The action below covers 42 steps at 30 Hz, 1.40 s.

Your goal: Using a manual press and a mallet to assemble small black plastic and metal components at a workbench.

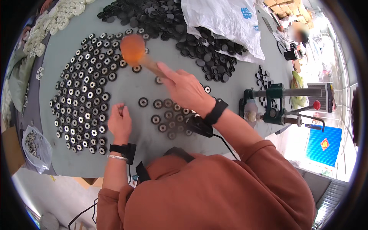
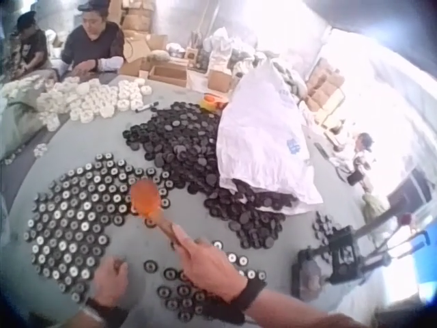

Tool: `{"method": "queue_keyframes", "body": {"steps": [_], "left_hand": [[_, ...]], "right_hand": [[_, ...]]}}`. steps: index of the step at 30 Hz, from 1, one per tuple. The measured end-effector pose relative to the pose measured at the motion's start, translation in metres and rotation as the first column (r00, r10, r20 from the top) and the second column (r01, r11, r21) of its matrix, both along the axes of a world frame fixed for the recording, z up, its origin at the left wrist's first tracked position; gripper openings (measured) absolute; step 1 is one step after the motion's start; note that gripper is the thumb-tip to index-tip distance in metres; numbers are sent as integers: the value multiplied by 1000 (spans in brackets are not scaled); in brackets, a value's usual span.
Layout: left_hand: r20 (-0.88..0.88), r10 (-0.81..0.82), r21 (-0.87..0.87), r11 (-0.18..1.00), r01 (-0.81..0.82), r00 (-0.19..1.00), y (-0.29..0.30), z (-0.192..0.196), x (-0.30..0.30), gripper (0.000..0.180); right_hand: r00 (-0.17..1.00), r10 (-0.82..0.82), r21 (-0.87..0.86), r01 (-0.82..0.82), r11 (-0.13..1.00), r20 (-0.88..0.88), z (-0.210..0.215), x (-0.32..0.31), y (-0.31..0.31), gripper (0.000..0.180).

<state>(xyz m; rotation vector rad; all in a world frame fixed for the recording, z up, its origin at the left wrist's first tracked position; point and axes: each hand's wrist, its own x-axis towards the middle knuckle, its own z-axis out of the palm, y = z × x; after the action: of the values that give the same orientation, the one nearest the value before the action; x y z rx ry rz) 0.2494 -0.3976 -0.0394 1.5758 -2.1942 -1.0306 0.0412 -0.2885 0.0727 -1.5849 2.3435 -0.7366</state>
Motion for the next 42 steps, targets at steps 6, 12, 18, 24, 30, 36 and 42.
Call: {"method": "queue_keyframes", "body": {"steps": [6,12,18,24,30,36,42], "left_hand": [[-160,52,164,986,-26,986,-3,-4,1,18],[-163,82,150,987,-57,983,-4,3,-5,17],[-170,-65,-30,998,61,983,-4,18,-29,25],[-51,-284,-218,939,267,958,-39,23,-92,38],[-56,-368,-443,842,307,928,-62,9,-125,40],[107,-431,-410,802,435,896,-55,14,-127,37],[41,-455,-357,825,438,890,-39,16,-116,33]], "right_hand": [[995,-60,-105,52,993,-79,-14,4,-21,47],[981,-21,-124,46,991,191,-15,-18,-36,45],[990,-123,-218,136,966,70,8,-31,-21,47],[983,-182,-50,181,982,-29,-21,-31,-16,48],[990,-141,177,143,974,-23,-9,-54,-22,48],[985,-174,-109,172,979,-12,11,-51,-38,46],[992,-119,141,123,982,-42,-28,-62,-54,48]]}}
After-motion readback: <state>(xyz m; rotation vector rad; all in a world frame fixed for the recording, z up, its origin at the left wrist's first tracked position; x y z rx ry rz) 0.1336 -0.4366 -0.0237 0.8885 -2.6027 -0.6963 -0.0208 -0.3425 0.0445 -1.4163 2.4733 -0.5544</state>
